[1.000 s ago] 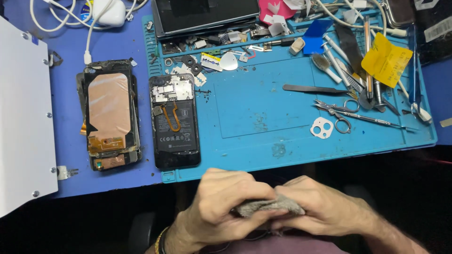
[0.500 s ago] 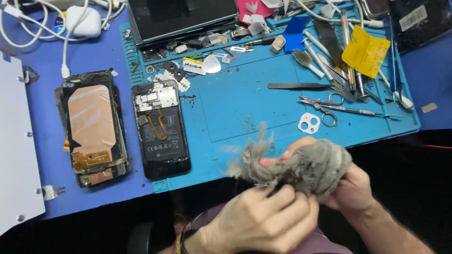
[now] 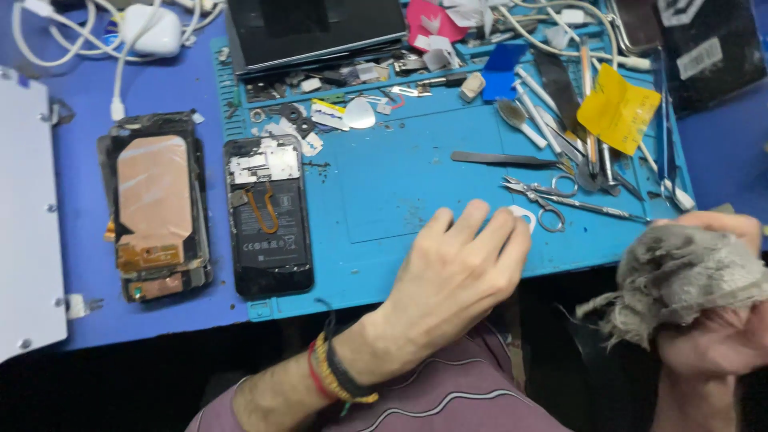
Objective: Cleaning a small phone component, placing a phone on a separator machine, and wiping the workbench.
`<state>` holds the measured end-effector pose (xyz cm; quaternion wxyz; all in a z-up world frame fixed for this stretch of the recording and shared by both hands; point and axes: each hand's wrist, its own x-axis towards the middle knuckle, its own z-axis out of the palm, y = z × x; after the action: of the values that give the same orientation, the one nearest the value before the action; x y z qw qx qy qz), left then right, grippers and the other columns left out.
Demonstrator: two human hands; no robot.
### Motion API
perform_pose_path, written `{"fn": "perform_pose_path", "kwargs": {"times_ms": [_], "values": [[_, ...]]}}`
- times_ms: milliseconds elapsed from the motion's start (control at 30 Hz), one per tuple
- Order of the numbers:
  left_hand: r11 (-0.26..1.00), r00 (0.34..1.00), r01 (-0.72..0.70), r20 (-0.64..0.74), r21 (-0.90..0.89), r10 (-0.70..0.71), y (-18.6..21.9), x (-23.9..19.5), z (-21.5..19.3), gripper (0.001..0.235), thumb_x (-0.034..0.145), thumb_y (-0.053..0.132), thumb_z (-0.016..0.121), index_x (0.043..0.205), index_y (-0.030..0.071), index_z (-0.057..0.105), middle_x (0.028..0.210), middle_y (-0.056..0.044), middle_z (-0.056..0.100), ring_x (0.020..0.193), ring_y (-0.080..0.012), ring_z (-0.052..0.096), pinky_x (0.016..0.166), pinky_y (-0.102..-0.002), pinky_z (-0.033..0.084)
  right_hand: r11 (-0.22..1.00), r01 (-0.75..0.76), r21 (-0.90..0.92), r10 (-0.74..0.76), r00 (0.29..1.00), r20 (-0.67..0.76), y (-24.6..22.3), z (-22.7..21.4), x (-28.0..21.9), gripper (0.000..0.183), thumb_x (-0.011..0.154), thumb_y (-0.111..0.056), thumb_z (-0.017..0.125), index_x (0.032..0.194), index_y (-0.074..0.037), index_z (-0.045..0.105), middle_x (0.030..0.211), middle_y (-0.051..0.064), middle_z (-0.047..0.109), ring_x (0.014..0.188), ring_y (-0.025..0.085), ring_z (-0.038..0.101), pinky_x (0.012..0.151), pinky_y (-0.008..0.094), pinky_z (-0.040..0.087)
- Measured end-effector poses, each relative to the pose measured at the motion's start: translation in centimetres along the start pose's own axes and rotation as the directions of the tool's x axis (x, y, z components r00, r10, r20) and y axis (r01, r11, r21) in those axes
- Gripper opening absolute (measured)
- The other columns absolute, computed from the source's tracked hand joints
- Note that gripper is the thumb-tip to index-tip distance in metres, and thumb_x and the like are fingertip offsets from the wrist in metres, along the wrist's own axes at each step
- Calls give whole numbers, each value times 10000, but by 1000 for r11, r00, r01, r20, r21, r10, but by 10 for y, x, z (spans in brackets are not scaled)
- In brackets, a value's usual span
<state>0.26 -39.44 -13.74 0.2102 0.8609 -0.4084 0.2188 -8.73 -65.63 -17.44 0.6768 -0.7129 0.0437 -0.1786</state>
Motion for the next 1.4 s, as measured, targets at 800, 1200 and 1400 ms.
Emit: {"fn": "perform_pose_path", "kwargs": {"times_ms": [800, 1200, 1400], "values": [[977, 954, 134, 289, -163, -83, -21, 6, 15, 419, 854, 420, 805, 1078, 126, 608, 1057, -69, 616, 904, -290, 562, 690, -446, 474, 616, 241, -750, -320, 947, 42, 19, 14, 14, 389, 1047, -66, 858, 1287, 151, 641, 1245, 280, 696, 1073, 408, 692, 1017, 479, 532], [873, 870, 389, 428, -295, -244, -77, 6, -34, 160, 972, 219, 701, 1028, 145, 571, 972, -59, 723, 872, -326, 673, 709, -486, 505, 612, 242, -753, -312, 949, 51, 21, 11, 14, 398, 1064, -63, 865, 1312, 163, 652, 1253, 294, 701, 1063, 401, 691, 1004, 476, 533], [842, 780, 539, 369, 13, -505, -127, 11, -50, 87, 950, 218, 700, 1018, 191, 655, 928, -55, 779, 873, -416, 687, 708, -548, 480, 599, 259, -758, -331, 942, 59, 22, 13, 15, 392, 1067, -93, 867, 1300, 149, 664, 1239, 280, 712, 1046, 397, 702, 999, 477, 544]]}}
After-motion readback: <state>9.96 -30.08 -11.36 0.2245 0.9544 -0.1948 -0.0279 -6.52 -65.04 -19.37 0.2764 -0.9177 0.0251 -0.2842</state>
